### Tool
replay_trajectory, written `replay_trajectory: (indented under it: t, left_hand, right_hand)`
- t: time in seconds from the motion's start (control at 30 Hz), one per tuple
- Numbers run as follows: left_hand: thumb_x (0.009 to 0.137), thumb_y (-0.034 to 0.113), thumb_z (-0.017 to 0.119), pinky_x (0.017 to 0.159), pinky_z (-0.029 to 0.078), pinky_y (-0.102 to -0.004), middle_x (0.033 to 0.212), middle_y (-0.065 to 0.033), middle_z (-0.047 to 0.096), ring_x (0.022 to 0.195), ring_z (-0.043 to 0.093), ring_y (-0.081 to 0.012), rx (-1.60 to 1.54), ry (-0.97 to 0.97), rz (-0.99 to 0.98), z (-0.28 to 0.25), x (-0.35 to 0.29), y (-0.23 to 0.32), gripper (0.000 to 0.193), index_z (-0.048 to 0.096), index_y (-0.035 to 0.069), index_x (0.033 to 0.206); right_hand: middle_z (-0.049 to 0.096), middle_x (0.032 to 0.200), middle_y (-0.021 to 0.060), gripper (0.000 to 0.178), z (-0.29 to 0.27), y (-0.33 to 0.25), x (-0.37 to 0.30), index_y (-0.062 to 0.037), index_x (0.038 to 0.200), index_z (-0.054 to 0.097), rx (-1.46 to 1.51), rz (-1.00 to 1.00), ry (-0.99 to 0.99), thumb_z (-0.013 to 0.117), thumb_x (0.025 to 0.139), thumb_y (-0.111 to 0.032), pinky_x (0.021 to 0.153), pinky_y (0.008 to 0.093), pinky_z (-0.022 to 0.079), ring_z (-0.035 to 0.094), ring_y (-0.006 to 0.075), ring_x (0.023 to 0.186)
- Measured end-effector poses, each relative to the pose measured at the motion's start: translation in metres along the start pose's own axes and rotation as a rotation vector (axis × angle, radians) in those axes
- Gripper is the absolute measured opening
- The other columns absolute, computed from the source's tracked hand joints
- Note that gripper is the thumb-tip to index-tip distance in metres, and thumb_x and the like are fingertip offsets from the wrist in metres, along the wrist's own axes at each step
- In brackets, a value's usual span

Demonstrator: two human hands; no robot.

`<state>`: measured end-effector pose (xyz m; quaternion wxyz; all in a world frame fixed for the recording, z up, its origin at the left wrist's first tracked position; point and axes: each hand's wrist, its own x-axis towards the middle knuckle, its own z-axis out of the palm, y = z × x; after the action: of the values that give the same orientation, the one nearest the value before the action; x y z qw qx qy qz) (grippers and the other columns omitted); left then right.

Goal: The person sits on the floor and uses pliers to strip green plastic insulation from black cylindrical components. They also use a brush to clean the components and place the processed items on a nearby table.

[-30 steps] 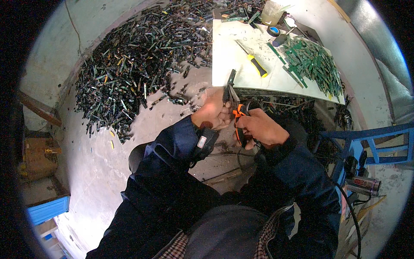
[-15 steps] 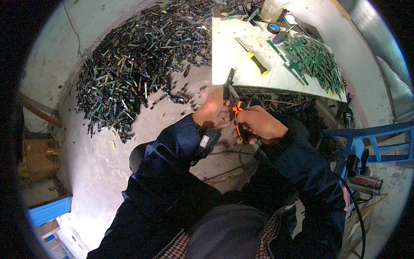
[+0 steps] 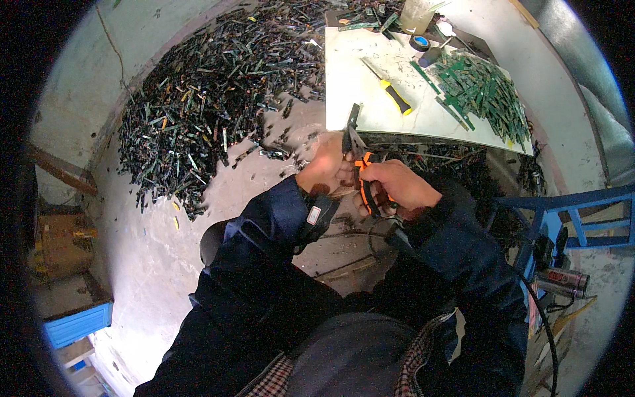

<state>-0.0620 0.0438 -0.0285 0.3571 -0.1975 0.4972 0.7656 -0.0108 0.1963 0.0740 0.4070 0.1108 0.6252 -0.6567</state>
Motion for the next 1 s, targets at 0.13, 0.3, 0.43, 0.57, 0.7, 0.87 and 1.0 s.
replay_trajectory:
  t: [0.13, 0.3, 0.43, 0.57, 0.7, 0.87, 1.0]
  left_hand:
    - [0.096, 0.038, 0.036, 0.048, 0.039, -0.0326, 0.075, -0.0024, 0.051, 0.062, 0.053, -0.0189, 0.005, -0.015, 0.004, 0.000, 0.002, 0.000, 0.032, 0.051, 0.011, 0.091]
    - [0.094, 0.038, 0.039, 0.046, 0.037, -0.0322, 0.071, -0.0009, 0.048, 0.056, 0.048, -0.0170, -0.030, -0.021, -0.044, 0.002, -0.009, 0.004, 0.029, 0.050, 0.012, 0.086]
    - [0.094, 0.039, 0.037, 0.045, 0.035, -0.0327, 0.063, 0.0000, 0.043, 0.048, 0.039, -0.0152, -0.053, -0.047, -0.081, 0.002, -0.009, 0.008, 0.031, 0.047, 0.014, 0.078]
    - [0.094, 0.038, 0.035, 0.044, 0.034, -0.0334, 0.058, 0.0009, 0.038, 0.045, 0.031, -0.0142, -0.109, -0.078, -0.121, -0.003, -0.010, 0.008, 0.032, 0.046, 0.014, 0.075]
    - [0.094, 0.038, 0.035, 0.044, 0.034, -0.0340, 0.059, 0.0017, 0.038, 0.046, 0.031, -0.0136, -0.076, -0.002, -0.048, 0.010, -0.015, 0.009, 0.033, 0.047, 0.013, 0.077]
    - [0.094, 0.045, 0.025, 0.045, 0.035, -0.0357, 0.055, -0.0008, 0.037, 0.042, 0.030, -0.0153, -0.017, 0.052, -0.039, 0.006, -0.007, 0.003, 0.045, 0.043, 0.012, 0.069]
    - [0.093, 0.046, 0.025, 0.043, 0.035, -0.0350, 0.054, -0.0006, 0.035, 0.041, 0.031, -0.0156, -0.013, 0.059, -0.068, 0.013, -0.014, 0.007, 0.047, 0.042, 0.011, 0.067]
  right_hand:
    - [0.066, 0.067, 0.0129, 0.023, 0.006, 0.001, 0.000, 0.0032, 0.083, 0.061, 0.026, 0.027, 0.082, 0.050, 0.086, -0.017, 0.036, 0.0233, 0.038, 0.065, 0.0172, 0.056]
    - [0.066, 0.071, 0.0127, 0.024, 0.010, 0.003, -0.002, 0.0055, 0.088, 0.059, -0.049, 0.031, 0.088, 0.052, 0.084, -0.017, 0.037, 0.0244, 0.040, 0.066, 0.0198, 0.059]
    - [0.065, 0.071, 0.0110, 0.022, 0.007, 0.011, -0.004, 0.0049, 0.087, 0.058, -0.073, 0.001, 0.098, 0.052, 0.083, -0.016, 0.037, 0.0249, 0.040, 0.066, 0.0185, 0.059]
    - [0.063, 0.066, 0.0087, 0.020, 0.011, 0.007, -0.006, 0.0020, 0.077, 0.059, -0.152, -0.018, 0.171, 0.051, 0.083, -0.016, 0.038, 0.0246, 0.040, 0.062, 0.0145, 0.055]
    - [0.063, 0.065, 0.0067, 0.019, -0.006, 0.011, 0.001, 0.0008, 0.077, 0.059, -0.286, -0.013, 0.128, 0.049, 0.083, -0.014, 0.037, 0.0244, 0.038, 0.056, 0.0115, 0.050]
    - [0.061, 0.064, 0.0129, 0.024, -0.004, 0.005, 0.001, 0.0041, 0.074, 0.056, -0.625, -0.053, 0.177, 0.049, 0.083, -0.017, 0.045, 0.0354, 0.043, 0.058, 0.0215, 0.051]
    - [0.060, 0.070, 0.0222, 0.026, -0.016, 0.020, 0.003, 0.0039, 0.073, 0.053, -1.167, -0.278, 0.432, 0.053, 0.083, -0.020, 0.061, 0.0476, 0.047, 0.060, 0.0393, 0.068]
